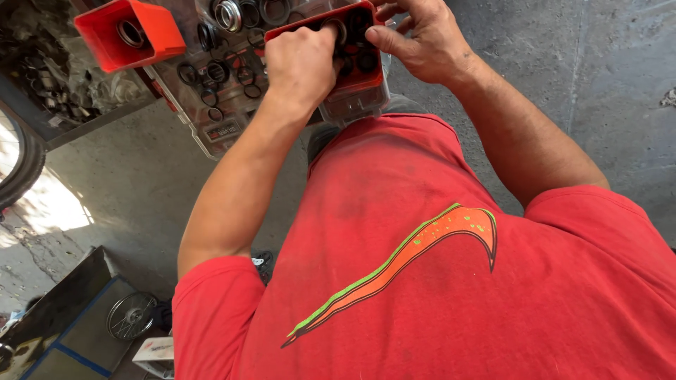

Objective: The person organizes various mechanical seals and O-rings from a red plastic bin into a clear plastic organizer case. They pick up the parts, inspect them, and place them into designated slots within the case.

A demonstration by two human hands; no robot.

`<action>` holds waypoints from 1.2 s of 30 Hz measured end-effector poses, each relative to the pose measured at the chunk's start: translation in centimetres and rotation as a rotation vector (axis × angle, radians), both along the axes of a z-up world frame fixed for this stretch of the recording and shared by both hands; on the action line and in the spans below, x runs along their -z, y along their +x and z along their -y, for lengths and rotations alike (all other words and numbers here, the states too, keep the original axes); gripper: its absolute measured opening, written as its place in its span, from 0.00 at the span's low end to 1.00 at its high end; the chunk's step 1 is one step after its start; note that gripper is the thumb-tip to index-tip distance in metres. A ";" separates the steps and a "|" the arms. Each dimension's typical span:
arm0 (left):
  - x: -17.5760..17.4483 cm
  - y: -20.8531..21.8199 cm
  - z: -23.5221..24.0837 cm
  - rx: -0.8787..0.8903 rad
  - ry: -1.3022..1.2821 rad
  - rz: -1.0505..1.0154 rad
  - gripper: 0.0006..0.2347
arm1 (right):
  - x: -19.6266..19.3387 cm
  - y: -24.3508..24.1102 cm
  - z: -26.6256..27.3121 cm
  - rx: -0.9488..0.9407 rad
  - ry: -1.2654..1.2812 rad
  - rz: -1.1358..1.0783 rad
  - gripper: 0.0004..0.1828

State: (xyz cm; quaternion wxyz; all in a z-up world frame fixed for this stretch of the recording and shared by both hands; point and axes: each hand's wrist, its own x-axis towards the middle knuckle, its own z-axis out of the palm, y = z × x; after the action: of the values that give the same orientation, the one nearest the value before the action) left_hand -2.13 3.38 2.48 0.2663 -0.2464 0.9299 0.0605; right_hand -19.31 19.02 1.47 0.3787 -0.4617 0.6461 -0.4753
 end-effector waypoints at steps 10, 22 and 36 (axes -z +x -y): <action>-5.8 2.2 1.5 0.075 0.067 0.200 0.14 | -0.2 0.8 -0.1 0.050 0.007 0.024 0.18; -6.5 3.0 1.7 0.030 0.118 0.205 0.10 | -0.8 0.2 0.4 -0.033 0.033 0.075 0.16; -1.2 0.0 0.1 0.023 0.120 0.066 0.09 | 0.5 0.3 -0.5 0.001 0.033 0.054 0.13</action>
State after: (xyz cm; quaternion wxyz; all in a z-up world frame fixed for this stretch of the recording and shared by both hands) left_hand -2.15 3.27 3.72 0.3117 -0.2209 0.9181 0.1051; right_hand -19.02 19.50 0.93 0.4031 -0.4423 0.6436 -0.4771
